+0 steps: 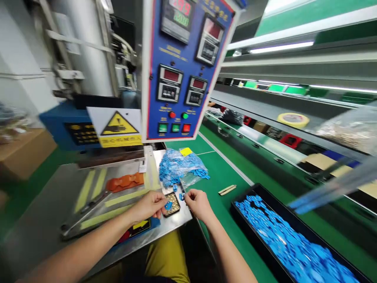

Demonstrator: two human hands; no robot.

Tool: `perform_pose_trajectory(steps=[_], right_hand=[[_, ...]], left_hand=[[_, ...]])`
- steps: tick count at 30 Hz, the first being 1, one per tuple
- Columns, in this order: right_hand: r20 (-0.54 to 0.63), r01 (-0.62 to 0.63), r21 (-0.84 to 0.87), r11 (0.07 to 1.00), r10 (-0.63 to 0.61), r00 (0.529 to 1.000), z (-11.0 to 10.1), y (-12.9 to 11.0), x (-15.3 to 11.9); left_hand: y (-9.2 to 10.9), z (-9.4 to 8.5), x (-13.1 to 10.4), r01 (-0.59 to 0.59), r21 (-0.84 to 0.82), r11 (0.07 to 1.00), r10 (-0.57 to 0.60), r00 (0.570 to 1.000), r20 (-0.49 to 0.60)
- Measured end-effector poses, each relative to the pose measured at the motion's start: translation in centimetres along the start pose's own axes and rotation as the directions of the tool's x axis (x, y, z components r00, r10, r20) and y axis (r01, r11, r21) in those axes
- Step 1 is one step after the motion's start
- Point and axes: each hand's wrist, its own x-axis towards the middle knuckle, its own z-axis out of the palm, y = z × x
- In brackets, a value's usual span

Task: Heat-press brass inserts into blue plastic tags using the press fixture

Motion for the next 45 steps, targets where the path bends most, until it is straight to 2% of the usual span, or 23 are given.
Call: perform_pose_trajectory(steps=[2, 4, 7, 9, 10, 12, 14, 18, 20, 21, 23, 25, 27, 29, 32, 34, 35, 38, 41, 45], right_hand=[[-0.075, -0.046, -0.136, 0.99, 0.036, 0.997, -3.5, 2.2, -2.5], [-0.207, -0.137, -0.272, 0.952, 0.081, 0.975, -7.7, 4.6, -5.0], [-0.457, -0.366, -0.434, 0.823, 0.148, 0.877, -13.9, 8.2, -8.0], [-0.544, -0.495, -0.486, 0.721, 0.194, 0.816, -17.1, 10.4, -9.4], [-0.549, -0.522, -0.506, 0.687, 0.211, 0.809, -18.2, 11.4, -9.9], [-0.511, -0.521, -0.54, 0.661, 0.235, 0.827, -19.4, 12.9, -10.5], [-0.465, -0.497, -0.558, 0.664, 0.246, 0.85, -19.8, 13.8, -10.7], [-0.482, -0.519, -0.57, 0.637, 0.252, 0.839, -19.6, 14.0, -11.0], [-0.524, -0.508, -0.533, 0.676, 0.207, 0.826, -19.2, 13.3, -11.1], [-0.544, -0.473, -0.491, 0.732, 0.166, 0.823, -18.8, 12.7, -11.1], [-0.577, -0.327, -0.365, 0.872, 0.064, 0.814, -17.5, 11.4, -11.0], [-0.589, -0.146, -0.236, 0.961, -0.022, 0.808, -15.7, 10.1, -10.6], [-0.556, -0.011, -0.152, 0.988, -0.076, 0.828, -13.6, 9.1, -9.7], [-0.461, 0.081, -0.124, 0.989, -0.13, 0.878, -11.2, 8.7, -7.9], [-0.273, 0.167, -0.175, 0.97, -0.211, 0.939, -7.5, 9.0, -3.7], [-0.212, 0.152, -0.266, 0.952, -0.211, 0.954, -5.3, 9.7, -0.3], [-0.218, 0.12, -0.317, 0.941, -0.195, 0.956, -4.4, 10.0, 1.4], [-0.33, 0.0, -0.394, 0.919, -0.141, 0.934, -2.8, 11.3, 5.6], [-0.445, -0.134, -0.417, 0.899, -0.074, 0.892, -2.4, 12.6, 8.0], [-0.444, -0.184, -0.474, 0.861, -0.053, 0.895, -2.3, 14.0, 8.6]], left_hand=[[0.3, 3.8, 2.0, -0.005, 0.063, 0.998, -0.002, 0.994, 0.108], [1.2, 7.7, 4.0, -0.042, 0.143, 0.989, 0.013, 0.98, 0.197], [3.7, 13.3, 6.9, -0.176, 0.307, 0.935, 0.086, 0.955, 0.284], [5.5, 16.4, 8.6, -0.254, 0.373, 0.892, 0.141, 0.942, 0.304], [6.3, 17.8, 9.4, -0.286, 0.4, 0.871, 0.165, 0.937, 0.309], [7.5, 20.3, 10.9, -0.336, 0.457, 0.824, 0.209, 0.928, 0.307], [7.9, 22.5, 12.3, -0.381, 0.526, 0.761, 0.248, 0.919, 0.306], [7.7, 26.3, 14.5, -0.439, 0.623, 0.647, 0.282, 0.898, 0.339], [7.5, 27.5, 15.2, -0.452, 0.645, 0.617, 0.292, 0.892, 0.345], [7.4, 27.8, 15.3, -0.457, 0.648, 0.609, 0.305, 0.89, 0.34], [7.0, 27.5, 15.2, -0.466, 0.643, 0.608, 0.351, 0.884, 0.31], [5.6, 26.0, 14.5, -0.476, 0.628, 0.616, 0.413, 0.874, 0.258], [3.2, 23.4, 13.1, -0.503, 0.583, 0.638, 0.495, 0.848, 0.19], [0.0, 20.2, 11.3, -0.54, 0.506, 0.672, 0.578, 0.81, 0.097], [-4.2, 15.4, 9.0, -0.414, 0.522, 0.746, 0.53, 0.843, -0.089], [-5.5, 12.5, 8.3, -0.278, 0.571, 0.772, 0.473, 0.852, -0.224], [-5.6, 11.3, 8.4, -0.196, 0.611, 0.767, 0.436, 0.858, -0.273], [-4.6, 8.5, 9.9, 0.065, 0.71, 0.701, 0.292, 0.882, -0.369], [-3.6, 7.1, 12.3, 0.224, 0.701, 0.677, 0.181, 0.873, -0.454], [-3.2, 6.4, 14.5, 0.274, 0.656, 0.704, 0.129, 0.858, -0.497]])
